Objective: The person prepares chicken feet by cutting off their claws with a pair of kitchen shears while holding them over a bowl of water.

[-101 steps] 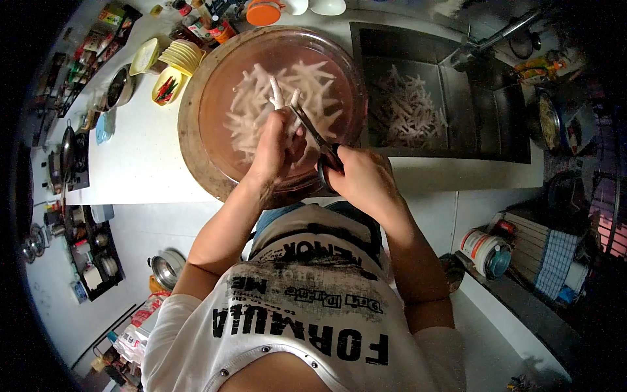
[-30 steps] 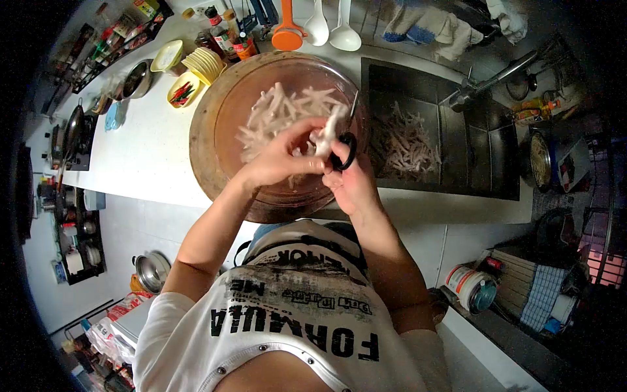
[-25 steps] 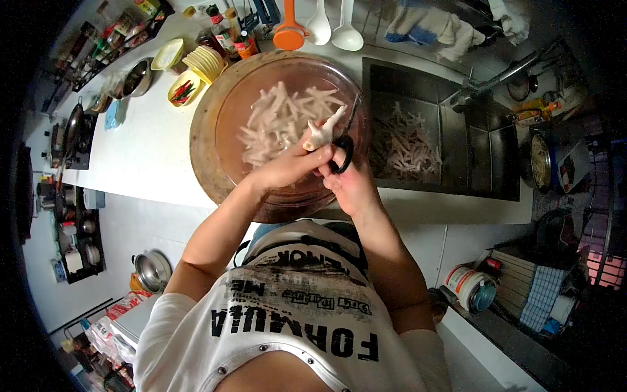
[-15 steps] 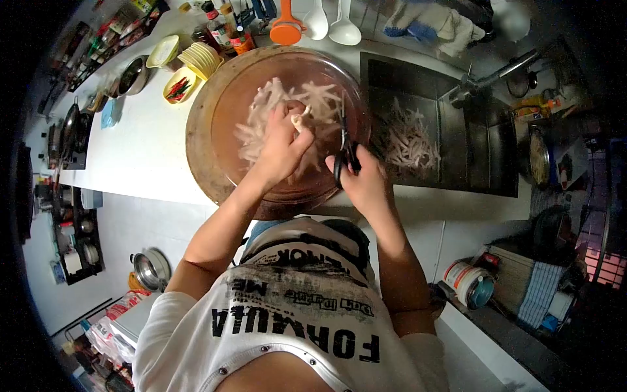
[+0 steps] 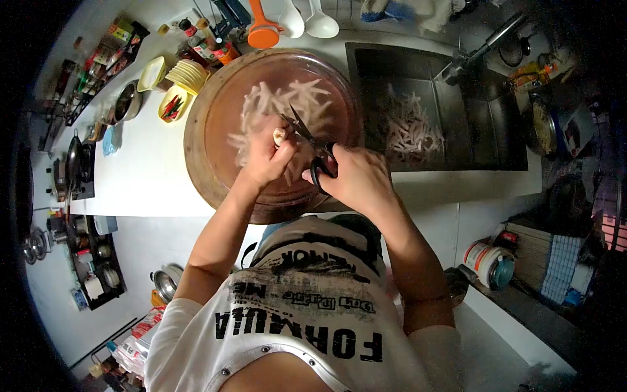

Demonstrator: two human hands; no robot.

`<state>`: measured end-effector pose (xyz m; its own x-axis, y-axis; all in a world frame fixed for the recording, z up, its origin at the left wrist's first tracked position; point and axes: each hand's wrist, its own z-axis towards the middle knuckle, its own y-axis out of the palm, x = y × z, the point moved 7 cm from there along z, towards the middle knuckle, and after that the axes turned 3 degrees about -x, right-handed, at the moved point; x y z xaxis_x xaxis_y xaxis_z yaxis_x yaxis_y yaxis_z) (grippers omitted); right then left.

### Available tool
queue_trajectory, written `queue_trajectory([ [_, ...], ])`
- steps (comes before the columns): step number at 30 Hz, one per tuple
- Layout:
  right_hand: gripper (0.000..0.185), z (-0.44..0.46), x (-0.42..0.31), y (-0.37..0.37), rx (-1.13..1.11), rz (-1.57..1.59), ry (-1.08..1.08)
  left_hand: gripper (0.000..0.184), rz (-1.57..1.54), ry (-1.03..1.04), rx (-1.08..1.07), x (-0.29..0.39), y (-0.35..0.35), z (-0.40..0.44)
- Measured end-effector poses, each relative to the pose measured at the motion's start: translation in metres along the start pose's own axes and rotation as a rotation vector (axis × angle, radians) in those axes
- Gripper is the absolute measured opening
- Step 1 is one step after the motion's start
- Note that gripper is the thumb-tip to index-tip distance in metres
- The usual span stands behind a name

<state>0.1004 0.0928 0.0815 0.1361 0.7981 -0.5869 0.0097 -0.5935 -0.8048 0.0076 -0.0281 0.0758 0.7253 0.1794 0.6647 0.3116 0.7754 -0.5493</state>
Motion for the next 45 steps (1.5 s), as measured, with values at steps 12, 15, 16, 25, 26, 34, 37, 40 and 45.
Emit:
queue_trajectory([
  [12,0.034,-0.007,0.033,0.039,-0.080,0.112,0.147,0.015,0.046,-0.198,-0.126,-0.019,0.020,-0.009],
  [15,0.037,-0.011,0.034,0.037,-0.097,0.282,0.191,0.011,-0.060,-0.395,-0.149,-0.033,0.025,-0.013],
  [16,0.037,-0.012,0.035,0.035,-0.093,0.286,0.194,0.008,-0.149,-0.474,-0.128,-0.039,0.026,-0.015],
  [25,0.045,-0.013,0.041,0.020,0.031,0.250,0.229,0.020,-1.106,-0.915,0.058,-0.052,0.040,-0.026],
  [26,0.050,-0.012,0.040,0.020,-0.055,0.206,0.279,0.020,-1.093,-0.949,0.009,-0.052,0.044,-0.029],
  [34,0.042,-0.008,0.027,0.015,0.016,-0.026,0.186,0.014,-0.981,-0.975,-0.132,-0.038,0.042,-0.022],
  [37,0.039,-0.009,0.028,0.019,0.005,-0.089,0.170,0.012,-0.907,-0.942,-0.157,-0.038,0.041,-0.021],
  [40,0.036,-0.010,0.028,0.020,-0.055,-0.014,0.200,0.013,-0.900,-0.984,-0.160,-0.042,0.042,-0.024],
  [45,0.035,-0.012,0.034,0.029,-0.061,0.086,0.227,0.017,-0.998,-1.009,-0.101,-0.049,0.052,-0.032],
])
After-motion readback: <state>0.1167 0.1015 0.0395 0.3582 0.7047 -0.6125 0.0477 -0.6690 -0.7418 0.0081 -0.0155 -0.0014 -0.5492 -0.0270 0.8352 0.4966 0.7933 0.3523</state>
